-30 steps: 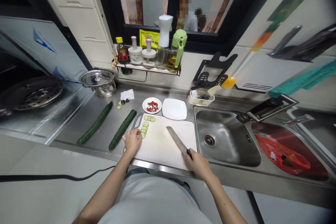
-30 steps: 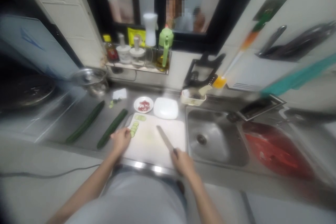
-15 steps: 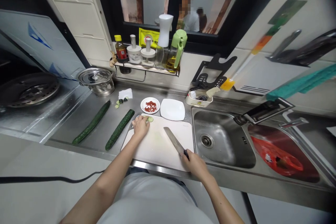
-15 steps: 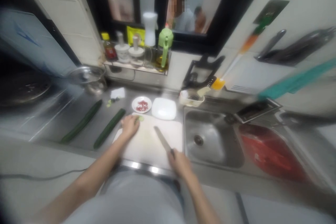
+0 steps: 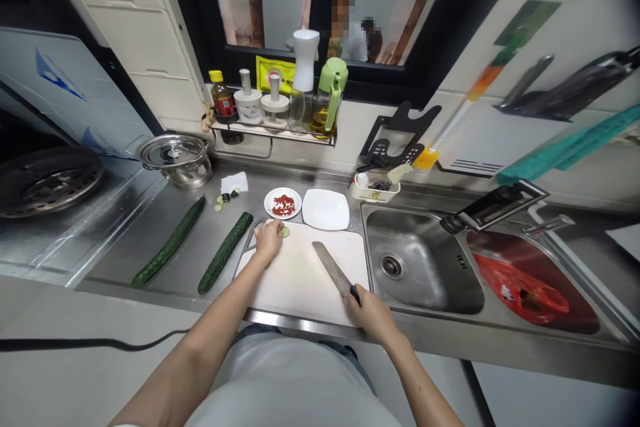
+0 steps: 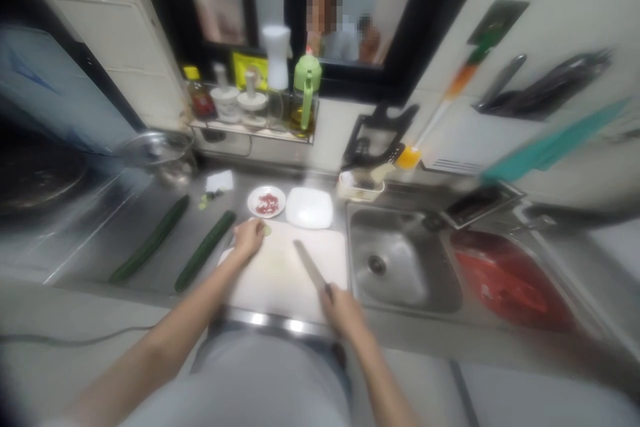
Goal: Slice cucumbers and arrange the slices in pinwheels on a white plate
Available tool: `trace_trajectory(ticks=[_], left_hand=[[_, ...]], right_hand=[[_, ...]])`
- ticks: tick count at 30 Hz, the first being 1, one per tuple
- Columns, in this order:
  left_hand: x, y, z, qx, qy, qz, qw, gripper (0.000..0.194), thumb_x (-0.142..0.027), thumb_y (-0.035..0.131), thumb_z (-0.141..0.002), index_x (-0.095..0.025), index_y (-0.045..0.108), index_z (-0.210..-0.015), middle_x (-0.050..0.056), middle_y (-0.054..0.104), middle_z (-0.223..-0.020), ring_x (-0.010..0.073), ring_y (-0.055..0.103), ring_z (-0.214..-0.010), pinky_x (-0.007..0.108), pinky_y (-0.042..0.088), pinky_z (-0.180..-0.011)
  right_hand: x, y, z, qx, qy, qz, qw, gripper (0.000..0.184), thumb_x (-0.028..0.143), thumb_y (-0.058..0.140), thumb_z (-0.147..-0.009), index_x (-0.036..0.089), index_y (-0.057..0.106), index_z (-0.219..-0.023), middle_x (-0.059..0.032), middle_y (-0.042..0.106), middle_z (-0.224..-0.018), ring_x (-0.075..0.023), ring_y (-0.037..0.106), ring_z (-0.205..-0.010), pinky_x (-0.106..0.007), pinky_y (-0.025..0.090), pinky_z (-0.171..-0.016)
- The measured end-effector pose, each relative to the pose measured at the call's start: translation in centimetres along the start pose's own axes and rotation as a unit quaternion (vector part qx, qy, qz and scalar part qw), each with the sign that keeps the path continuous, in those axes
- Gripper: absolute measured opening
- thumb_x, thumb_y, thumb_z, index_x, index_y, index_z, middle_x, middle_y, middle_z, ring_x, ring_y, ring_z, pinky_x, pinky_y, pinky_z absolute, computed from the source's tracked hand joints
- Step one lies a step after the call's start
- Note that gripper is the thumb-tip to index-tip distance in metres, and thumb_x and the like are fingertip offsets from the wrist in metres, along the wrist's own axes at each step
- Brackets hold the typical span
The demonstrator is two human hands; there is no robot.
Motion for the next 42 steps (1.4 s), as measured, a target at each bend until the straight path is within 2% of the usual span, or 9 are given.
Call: trace_trajectory(ticks=[4,9,13,17,24,27,32,35,42], left_hand=[[0.4,0.2,0.4,0.032,-0.019,0.082,0.996,0.019,-0.022,0.057,-0.082,-0.024,0.066,-0.099,0.001,0.07,-0.097,0.0181,0.06,-0.095,0.031,0.036,-0.087],[0.5,0.6,1.4,0.107,0.03,0.128,0.986,0.018,-0.026,0.062,-0.077,-0.02,0.068,-0.094,0.0,0.071,-0.087,0.0158,0.063,-0.083,0.026,0.042,-0.075],[-0.2,0.6,1.7,0.171,0.135,0.072,0.973,0.019,-0.021,0.053,-0.081,-0.023,0.069,-0.09,0.0,0.072,-0.09,0.0163,0.062,-0.085,0.027,0.042,-0.08],[-1.8,0.6,1.6,0.216,0.244,-0.035,0.945,0.022,-0.016,0.049,-0.081,-0.022,0.07,-0.085,0.003,0.072,-0.092,0.0208,0.059,-0.095,0.032,0.038,-0.086],[-3.8,1.3,2.4,0.227,0.392,-0.102,0.886,0.021,-0.018,0.05,-0.084,-0.023,0.071,-0.085,0.008,0.065,-0.098,0.0249,0.052,-0.102,0.038,0.032,-0.089],[-3.5,1.2,2.5,0.212,0.371,-0.072,0.901,0.022,-0.02,0.05,-0.087,-0.026,0.07,-0.095,0.006,0.063,-0.105,0.0233,0.051,-0.105,0.037,0.031,-0.092],[-2.0,0.5,2.3,0.152,0.212,-0.061,0.964,0.02,-0.024,0.049,-0.087,-0.023,0.067,-0.096,0.008,0.064,-0.104,0.0245,0.051,-0.102,0.038,0.032,-0.09],[-1.4,0.7,2.5,0.171,0.17,-0.076,0.968,0.015,-0.027,0.055,-0.083,-0.022,0.068,-0.091,0.008,0.065,-0.104,0.0264,0.051,-0.104,0.04,0.031,-0.089],[-1.2,1.4,2.6,0.172,0.137,-0.085,0.972,0.014,-0.023,0.058,-0.08,-0.022,0.069,-0.088,0.009,0.063,-0.105,0.0276,0.05,-0.107,0.041,0.031,-0.09]], right_hand=[[0.0,0.2,0.1,-0.007,0.007,-0.007,1.0,0.034,0.043,0.034,-0.096,0.019,0.056,-0.107,-0.0104,0.07,-0.099,-0.0218,0.065,-0.092,-0.026,0.033,-0.064],[0.1,0.4,0.1,-0.005,0.018,-0.015,1.0,0.035,0.044,0.034,-0.096,0.019,0.057,-0.106,-0.0106,0.07,-0.097,-0.022,0.065,-0.093,-0.025,0.033,-0.064],[0.1,0.6,0.1,-0.015,0.023,-0.021,0.999,0.035,0.044,0.034,-0.096,0.019,0.058,-0.104,-0.0105,0.07,-0.096,-0.0216,0.065,-0.091,-0.025,0.034,-0.065],[0.1,0.8,0.2,-0.023,0.031,-0.033,0.999,0.035,0.043,0.034,-0.096,0.02,0.059,-0.106,-0.0107,0.07,-0.097,-0.0213,0.065,-0.091,-0.025,0.035,-0.066],[0.1,1.1,0.3,-0.029,0.044,-0.043,0.998,0.035,0.043,0.034,-0.096,0.02,0.059,-0.106,-0.0097,0.07,-0.098,-0.0206,0.065,-0.09,-0.025,0.034,-0.065],[0.1,1.1,0.3,-0.027,0.042,-0.038,0.998,0.036,0.043,0.033,-0.097,0.019,0.058,-0.106,-0.0096,0.07,-0.098,-0.0203,0.065,-0.091,-0.025,0.034,-0.064],[0.5,0.7,1.1,-0.034,0.021,0.009,0.999,0.038,0.045,0.03,-0.097,0.02,0.058,-0.106,-0.0097,0.07,-0.095,-0.0211,0.066,-0.09,-0.025,0.033,-0.063],[0.9,0.3,2.0,-0.021,0.004,0.041,0.999,0.036,0.045,0.031,-0.097,0.021,0.057,-0.105,-0.0094,0.071,-0.092,-0.0215,0.066,-0.087,-0.026,0.033,-0.062],[1.3,-0.1,3.1,-0.003,-0.044,0.097,0.994,0.034,0.043,0.032,-0.097,0.021,0.057,-0.106,-0.0098,0.071,-0.093,-0.0225,0.067,-0.087,-0.026,0.034,-0.063]])
Point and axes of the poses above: each hand's wrist, its own z-axis away from the middle knuckle, its own y-axis out of the palm, x = y × z, the point moved 2 cm from there along -z, towards the middle knuckle
